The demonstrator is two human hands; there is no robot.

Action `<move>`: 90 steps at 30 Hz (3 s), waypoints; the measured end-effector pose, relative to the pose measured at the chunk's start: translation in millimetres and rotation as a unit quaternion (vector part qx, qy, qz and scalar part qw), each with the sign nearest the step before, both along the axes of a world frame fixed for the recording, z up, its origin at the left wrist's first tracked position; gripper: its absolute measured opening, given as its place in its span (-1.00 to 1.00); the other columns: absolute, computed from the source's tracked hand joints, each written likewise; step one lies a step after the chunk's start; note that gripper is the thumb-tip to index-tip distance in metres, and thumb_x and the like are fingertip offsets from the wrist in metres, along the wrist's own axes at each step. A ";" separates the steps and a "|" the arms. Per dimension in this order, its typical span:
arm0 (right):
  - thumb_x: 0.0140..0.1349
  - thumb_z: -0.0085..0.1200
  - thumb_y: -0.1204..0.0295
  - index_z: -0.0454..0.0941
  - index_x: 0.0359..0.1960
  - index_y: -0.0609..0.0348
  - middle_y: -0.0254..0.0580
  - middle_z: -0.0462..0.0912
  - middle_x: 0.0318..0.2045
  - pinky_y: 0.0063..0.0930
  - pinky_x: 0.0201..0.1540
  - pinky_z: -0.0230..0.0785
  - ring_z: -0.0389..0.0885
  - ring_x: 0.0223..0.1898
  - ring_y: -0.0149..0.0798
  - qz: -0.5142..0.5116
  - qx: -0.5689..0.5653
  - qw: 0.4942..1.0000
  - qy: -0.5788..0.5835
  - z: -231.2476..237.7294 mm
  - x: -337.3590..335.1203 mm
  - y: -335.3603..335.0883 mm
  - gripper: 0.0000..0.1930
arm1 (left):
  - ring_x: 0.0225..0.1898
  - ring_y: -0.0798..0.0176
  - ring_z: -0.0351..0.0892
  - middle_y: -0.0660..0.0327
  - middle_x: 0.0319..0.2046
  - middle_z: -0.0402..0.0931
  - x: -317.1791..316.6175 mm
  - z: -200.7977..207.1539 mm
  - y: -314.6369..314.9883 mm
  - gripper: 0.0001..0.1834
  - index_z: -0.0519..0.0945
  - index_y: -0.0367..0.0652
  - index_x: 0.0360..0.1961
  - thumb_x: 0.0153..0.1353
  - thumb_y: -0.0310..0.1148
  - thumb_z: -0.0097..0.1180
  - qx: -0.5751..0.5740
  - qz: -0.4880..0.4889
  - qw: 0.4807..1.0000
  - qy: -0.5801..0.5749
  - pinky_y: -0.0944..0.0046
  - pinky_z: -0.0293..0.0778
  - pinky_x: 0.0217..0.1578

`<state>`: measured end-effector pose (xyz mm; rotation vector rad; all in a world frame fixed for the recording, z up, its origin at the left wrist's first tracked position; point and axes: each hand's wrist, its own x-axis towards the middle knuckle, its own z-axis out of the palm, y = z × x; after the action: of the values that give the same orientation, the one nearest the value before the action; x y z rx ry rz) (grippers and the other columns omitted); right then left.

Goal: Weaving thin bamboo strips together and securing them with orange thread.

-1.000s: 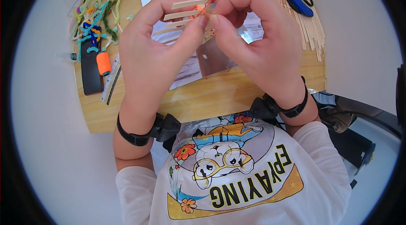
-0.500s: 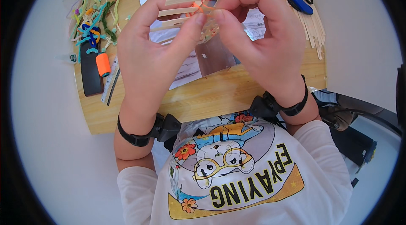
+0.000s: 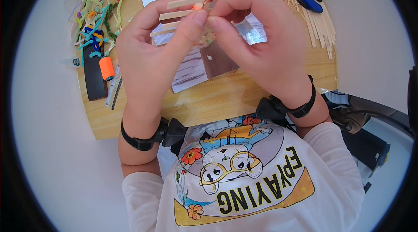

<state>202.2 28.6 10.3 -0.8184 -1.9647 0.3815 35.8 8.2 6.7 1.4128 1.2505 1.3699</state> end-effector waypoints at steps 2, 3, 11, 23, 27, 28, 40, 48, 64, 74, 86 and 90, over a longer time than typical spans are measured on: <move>0.06 0.19 0.60 0.52 -0.37 0.22 -0.33 0.54 -0.44 -0.60 -0.36 0.34 0.46 -0.43 -0.45 -0.009 0.011 1.000 -0.010 -1.2 0.3 0.8 -0.88 | -0.31 0.46 0.54 0.23 -0.35 0.62 0.0 0.0 0.3 -0.72 0.61 -0.30 -0.25 0.04 -0.36 0.31 -0.005 0.008 1.000 -0.001 0.46 0.44 -0.25; 0.05 0.20 0.61 0.52 -0.37 0.22 -0.32 0.55 -0.43 -0.60 -0.36 0.34 0.47 -0.43 -0.45 -0.005 0.028 1.000 -0.014 -3.3 1.1 2.7 -0.88 | -0.32 0.47 0.54 0.24 -0.36 0.62 0.4 0.9 0.3 -0.73 0.61 -0.30 -0.26 0.04 -0.37 0.32 -0.006 0.014 1.000 0.005 0.46 0.44 -0.26; 0.01 0.22 0.63 0.53 -0.26 0.24 -0.18 0.57 -0.38 -0.61 -0.30 0.38 0.52 -0.40 -0.37 -0.004 0.050 0.999 0.007 9.5 25.9 5.2 -0.77 | -0.33 0.47 0.54 0.24 -0.37 0.62 -3.7 -0.6 2.2 -0.75 0.62 -0.30 -0.26 0.03 -0.43 0.32 0.036 0.066 0.996 0.053 0.48 0.44 -0.29; 0.09 0.14 0.44 0.54 -0.13 0.11 -0.13 0.50 -0.22 -0.28 -0.10 0.35 0.45 -0.13 -0.09 -0.017 -0.001 0.961 -0.276 -66.2 85.9 75.8 -0.73 | -0.40 0.47 0.57 0.21 -0.34 0.61 -6.9 -9.1 7.3 -0.75 0.63 -0.31 -0.21 0.09 -0.40 0.28 -0.073 -0.007 0.995 -0.061 0.50 0.48 -0.38; 0.16 0.06 0.37 0.56 -0.19 0.11 -0.16 0.53 -0.27 -0.27 -0.14 0.38 0.50 -0.18 -0.10 -0.049 -0.012 0.953 -0.298 -84.8 87.1 92.1 -0.80 | -0.41 0.47 0.57 0.21 -0.37 0.61 0.9 -7.0 8.6 -0.75 0.63 -0.30 -0.22 0.09 -0.39 0.28 -0.092 -0.041 0.992 -0.079 0.50 0.49 -0.41; 0.16 0.06 0.37 0.56 -0.19 0.11 -0.16 0.53 -0.27 -0.27 -0.14 0.38 0.50 -0.18 -0.10 -0.045 -0.015 0.954 -0.298 -86.8 88.4 93.0 -0.80 | -0.41 0.47 0.57 0.21 -0.37 0.61 0.5 -5.8 9.0 -0.75 0.63 -0.30 -0.22 0.09 -0.39 0.28 -0.096 -0.037 0.992 -0.079 0.50 0.49 -0.41; 0.20 0.08 0.48 0.61 -0.19 0.27 -0.24 0.53 -0.42 -0.53 -0.32 0.28 0.44 -0.38 -0.37 -0.046 0.039 0.993 -0.103 28.2 53.8 18.8 -0.81 | -0.39 0.49 0.56 0.23 -0.40 0.61 -3.4 -14.0 13.0 -0.75 0.62 -0.30 -0.26 0.09 -0.36 0.29 -0.123 -0.050 0.987 -0.092 0.50 0.48 -0.40; -0.01 0.12 0.54 0.69 -0.20 0.05 -0.25 0.53 -0.30 -0.52 -0.29 0.27 0.42 -0.32 -0.30 0.063 0.221 0.909 -0.348 18.0 78.2 38.7 -0.70 | -0.38 0.46 0.58 0.19 -0.37 0.62 1.6 -16.2 15.1 -0.74 0.61 -0.31 -0.22 0.11 -0.35 0.26 -0.141 -0.075 0.980 -0.118 0.46 0.52 -0.36; -0.09 0.12 0.54 0.71 -0.24 0.02 -0.28 0.54 -0.35 -0.49 -0.26 0.23 0.42 -0.36 -0.31 0.007 0.185 0.946 -0.267 6.2 55.5 21.3 -0.69 | -0.33 0.47 0.52 0.23 -0.34 0.60 0.0 -17.2 11.2 -0.67 0.60 -0.28 -0.15 0.11 -0.30 0.25 -0.171 -0.061 0.978 -0.101 0.48 0.40 -0.28; -0.12 0.13 0.54 0.71 -0.24 0.01 -0.28 0.54 -0.34 -0.49 -0.28 0.24 0.42 -0.36 -0.30 0.018 0.187 0.947 -0.261 7.3 55.9 20.8 -0.67 | -0.36 0.43 0.59 0.17 -0.36 0.62 -0.5 -19.6 13.2 -0.72 0.60 -0.32 -0.20 0.11 -0.36 0.27 -0.137 -0.063 0.981 -0.126 0.43 0.54 -0.36; -0.07 0.10 0.59 0.67 -0.17 0.06 -0.26 0.50 -0.34 -0.49 -0.28 0.23 0.41 -0.34 -0.31 0.002 0.179 0.963 -0.202 -6.5 65.0 25.4 -0.65 | -0.35 0.46 0.56 0.20 -0.34 0.62 -5.1 -23.3 20.2 -0.72 0.62 -0.29 -0.21 0.10 -0.34 0.28 -0.151 -0.047 0.982 -0.104 0.48 0.46 -0.32; 0.11 0.04 0.60 0.64 -0.11 0.12 -0.22 0.49 -0.31 -0.51 -0.26 0.23 0.41 -0.32 -0.30 -0.026 0.124 0.981 -0.148 -14.1 69.2 31.5 -0.71 | -0.36 0.45 0.56 0.20 -0.36 0.61 -5.6 -29.4 28.1 -0.66 0.60 -0.28 -0.18 0.11 -0.25 0.27 -0.121 -0.007 0.987 -0.103 0.47 0.45 -0.34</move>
<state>271.3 60.1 -3.8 -0.7965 -2.2057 -0.0213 30.2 36.3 -22.7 1.0838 1.2215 1.2702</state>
